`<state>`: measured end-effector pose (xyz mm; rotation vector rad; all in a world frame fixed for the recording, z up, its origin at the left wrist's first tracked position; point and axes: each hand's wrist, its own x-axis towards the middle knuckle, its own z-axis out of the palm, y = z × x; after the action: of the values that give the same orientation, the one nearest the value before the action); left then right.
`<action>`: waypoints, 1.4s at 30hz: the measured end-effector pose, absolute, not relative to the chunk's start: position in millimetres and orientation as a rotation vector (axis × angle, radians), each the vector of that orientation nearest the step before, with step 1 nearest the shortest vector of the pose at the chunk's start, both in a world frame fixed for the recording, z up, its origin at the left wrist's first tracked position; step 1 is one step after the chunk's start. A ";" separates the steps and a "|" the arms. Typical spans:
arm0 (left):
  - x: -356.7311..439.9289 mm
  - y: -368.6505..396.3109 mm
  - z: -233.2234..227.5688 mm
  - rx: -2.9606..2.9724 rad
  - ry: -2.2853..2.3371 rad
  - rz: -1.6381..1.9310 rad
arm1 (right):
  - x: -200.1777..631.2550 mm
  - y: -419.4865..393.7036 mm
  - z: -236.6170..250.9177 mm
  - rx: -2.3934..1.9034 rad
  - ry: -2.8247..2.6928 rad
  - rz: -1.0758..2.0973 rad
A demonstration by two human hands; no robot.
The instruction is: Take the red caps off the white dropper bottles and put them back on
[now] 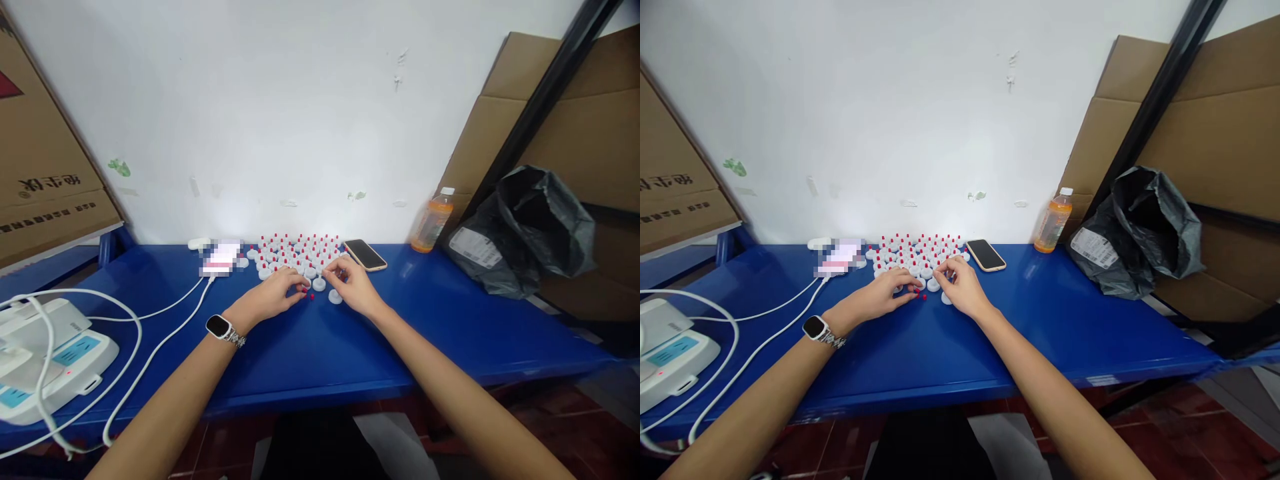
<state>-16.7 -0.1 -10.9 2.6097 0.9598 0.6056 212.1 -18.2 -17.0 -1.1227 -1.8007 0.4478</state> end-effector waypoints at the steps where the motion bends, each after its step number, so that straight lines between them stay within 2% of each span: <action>1: -16.9 -0.6 -10.6 2.611 0.967 0.623 | 214.2 -19.4 -17.1 -1.162 -1.816 0.400; 5: -18.1 -1.2 -5.8 2.604 1.001 0.711 | 223.1 -26.3 -20.4 -1.282 -1.897 0.312; 12: -32.2 3.9 2.7 2.582 1.214 0.965 | 217.3 -31.1 -28.4 -1.156 -1.969 0.546; 18: -46.0 13.3 -3.4 2.517 1.366 0.834 | 211.5 -20.8 -31.9 -1.166 -1.962 0.533; 25: -47.8 18.3 -8.5 2.406 1.280 0.734 | 204.0 -6.4 -32.4 -1.263 -1.938 0.441; 29: -46.8 13.1 -1.6 2.307 1.237 0.809 | 199.8 -12.9 -22.4 -1.281 -1.876 0.246; 32: -39.6 6.5 6.3 2.218 1.125 0.965 | 193.1 -22.2 -8.9 -1.136 -1.930 0.178; 38: -18.7 -1.8 4.2 1.981 0.945 1.237 | 175.6 -27.5 2.4 -0.889 -2.028 0.498; 42: -8.2 -11.6 1.8 2.165 0.968 1.127 | 175.3 -26.0 -4.5 -0.852 -1.811 0.800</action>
<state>-8.2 -11.6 1.8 2.1652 0.9680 1.1273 175.3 -26.0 -4.5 -0.8523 -1.8108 0.7999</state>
